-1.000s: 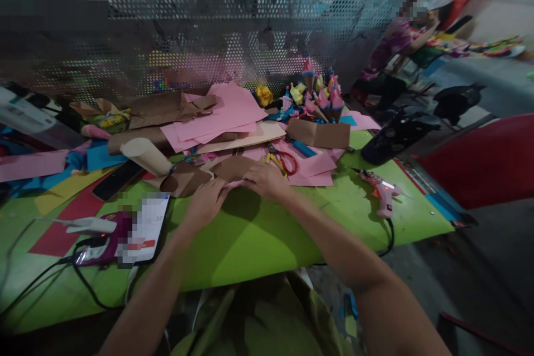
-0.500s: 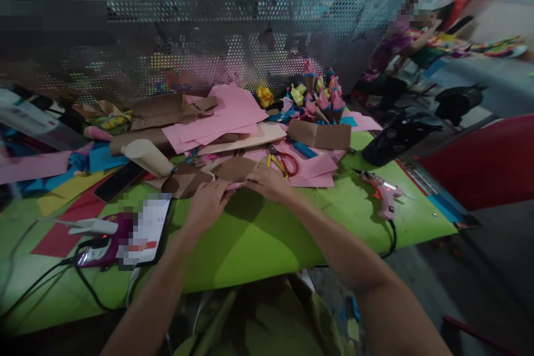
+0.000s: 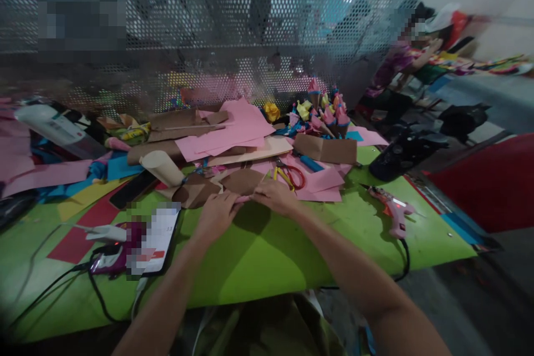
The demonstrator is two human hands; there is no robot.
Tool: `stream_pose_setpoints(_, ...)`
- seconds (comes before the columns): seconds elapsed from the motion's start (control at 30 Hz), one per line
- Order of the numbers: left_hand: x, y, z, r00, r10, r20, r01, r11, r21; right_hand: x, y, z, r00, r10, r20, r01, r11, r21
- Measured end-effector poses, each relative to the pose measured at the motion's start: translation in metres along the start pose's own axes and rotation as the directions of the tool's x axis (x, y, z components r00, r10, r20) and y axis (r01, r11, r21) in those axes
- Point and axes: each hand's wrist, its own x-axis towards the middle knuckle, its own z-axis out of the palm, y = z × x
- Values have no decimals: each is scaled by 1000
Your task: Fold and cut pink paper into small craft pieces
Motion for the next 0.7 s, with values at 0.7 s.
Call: stream_pose_setpoints(0.7, -2, -7, 2, 994, -79, 75, 78, 997, 11, 216, 5, -32, 949, 295, -111, -315, 897, -310)
